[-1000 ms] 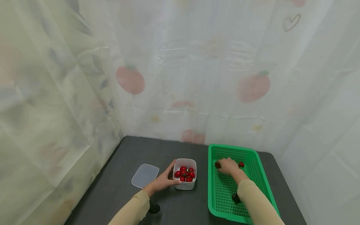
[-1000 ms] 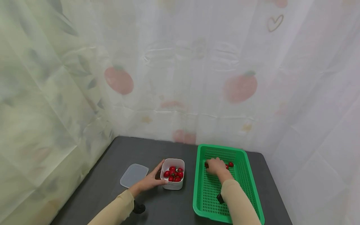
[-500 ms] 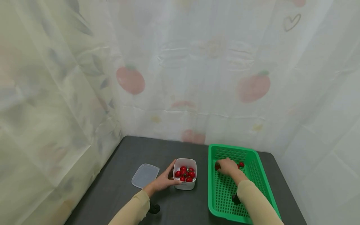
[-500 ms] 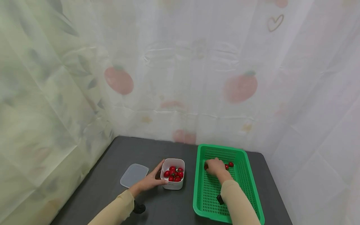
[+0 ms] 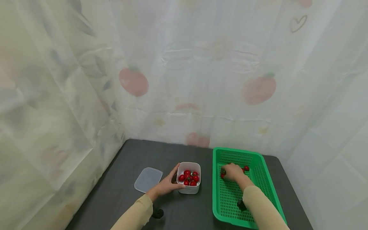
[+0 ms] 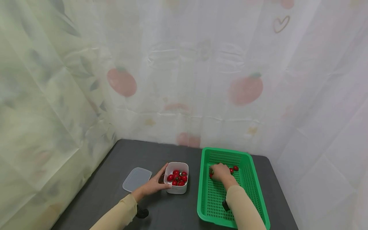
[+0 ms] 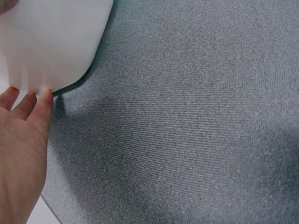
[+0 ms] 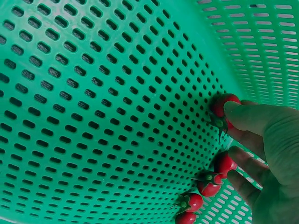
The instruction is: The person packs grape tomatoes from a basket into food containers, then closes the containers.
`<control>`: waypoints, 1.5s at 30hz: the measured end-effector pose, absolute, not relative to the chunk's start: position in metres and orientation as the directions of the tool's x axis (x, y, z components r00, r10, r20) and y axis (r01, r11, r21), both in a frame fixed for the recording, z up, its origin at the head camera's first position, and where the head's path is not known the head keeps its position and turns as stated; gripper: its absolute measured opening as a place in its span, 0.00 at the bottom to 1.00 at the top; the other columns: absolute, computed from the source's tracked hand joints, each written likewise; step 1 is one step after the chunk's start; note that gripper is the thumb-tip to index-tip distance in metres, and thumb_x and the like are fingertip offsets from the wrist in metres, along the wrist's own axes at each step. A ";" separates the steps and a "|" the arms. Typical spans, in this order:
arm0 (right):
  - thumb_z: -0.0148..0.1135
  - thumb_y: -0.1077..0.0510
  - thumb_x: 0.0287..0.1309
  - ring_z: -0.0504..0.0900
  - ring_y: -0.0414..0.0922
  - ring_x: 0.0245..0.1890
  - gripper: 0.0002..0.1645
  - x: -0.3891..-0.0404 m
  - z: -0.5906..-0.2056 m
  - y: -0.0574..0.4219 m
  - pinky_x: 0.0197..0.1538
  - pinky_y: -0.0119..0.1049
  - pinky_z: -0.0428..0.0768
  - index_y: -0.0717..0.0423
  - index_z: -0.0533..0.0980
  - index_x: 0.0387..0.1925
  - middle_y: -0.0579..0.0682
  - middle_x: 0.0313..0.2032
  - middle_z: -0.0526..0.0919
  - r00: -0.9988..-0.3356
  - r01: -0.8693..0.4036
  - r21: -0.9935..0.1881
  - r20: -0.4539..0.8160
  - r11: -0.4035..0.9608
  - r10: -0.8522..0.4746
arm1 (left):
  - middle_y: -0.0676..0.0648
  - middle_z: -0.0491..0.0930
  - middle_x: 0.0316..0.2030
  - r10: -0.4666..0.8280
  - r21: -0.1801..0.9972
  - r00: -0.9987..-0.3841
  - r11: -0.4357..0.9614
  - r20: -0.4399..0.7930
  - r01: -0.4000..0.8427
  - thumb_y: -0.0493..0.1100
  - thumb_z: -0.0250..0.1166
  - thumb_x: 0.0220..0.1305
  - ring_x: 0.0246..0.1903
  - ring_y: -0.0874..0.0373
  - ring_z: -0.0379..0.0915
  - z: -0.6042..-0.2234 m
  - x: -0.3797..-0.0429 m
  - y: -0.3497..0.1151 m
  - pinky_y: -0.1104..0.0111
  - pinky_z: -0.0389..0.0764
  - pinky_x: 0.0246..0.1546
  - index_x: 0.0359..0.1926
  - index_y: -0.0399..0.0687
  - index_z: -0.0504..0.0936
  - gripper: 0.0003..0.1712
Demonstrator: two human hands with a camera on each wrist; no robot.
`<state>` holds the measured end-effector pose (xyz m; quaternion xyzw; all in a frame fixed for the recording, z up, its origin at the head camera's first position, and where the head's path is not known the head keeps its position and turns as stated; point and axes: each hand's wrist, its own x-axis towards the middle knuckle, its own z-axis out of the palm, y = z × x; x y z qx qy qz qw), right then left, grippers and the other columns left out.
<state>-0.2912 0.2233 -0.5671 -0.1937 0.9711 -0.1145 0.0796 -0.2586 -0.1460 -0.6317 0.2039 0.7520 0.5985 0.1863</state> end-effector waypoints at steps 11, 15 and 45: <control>0.69 0.64 0.62 0.83 0.56 0.42 0.10 -0.291 -0.573 0.232 0.43 0.54 0.81 0.56 0.85 0.46 0.55 0.43 0.86 -0.918 -0.349 -0.249 -0.102 0.903 -0.383 | 0.41 0.46 0.80 0.530 0.976 -0.847 0.203 -0.041 0.081 0.45 0.71 0.68 0.74 0.39 0.53 -0.630 -0.258 -0.146 0.52 0.68 0.67 0.83 0.57 0.33 0.61; 0.69 0.64 0.62 0.82 0.56 0.41 0.10 -0.292 -0.573 0.235 0.43 0.56 0.81 0.55 0.85 0.45 0.54 0.43 0.86 -0.919 -0.338 -0.251 -0.119 0.907 -0.375 | 0.39 0.45 0.80 0.537 0.977 -0.843 0.197 -0.034 0.087 0.45 0.71 0.68 0.74 0.37 0.52 -0.627 -0.257 -0.146 0.53 0.69 0.66 0.83 0.55 0.33 0.61; 0.66 0.65 0.64 0.82 0.55 0.46 0.11 -0.285 -0.549 0.253 0.50 0.56 0.79 0.52 0.85 0.46 0.50 0.42 0.86 -0.921 -0.351 -0.348 -0.041 0.869 -0.388 | 0.37 0.44 0.80 0.548 0.981 -0.836 0.174 -0.021 0.090 0.43 0.70 0.68 0.75 0.37 0.49 -0.629 -0.261 -0.142 0.47 0.65 0.68 0.83 0.54 0.33 0.61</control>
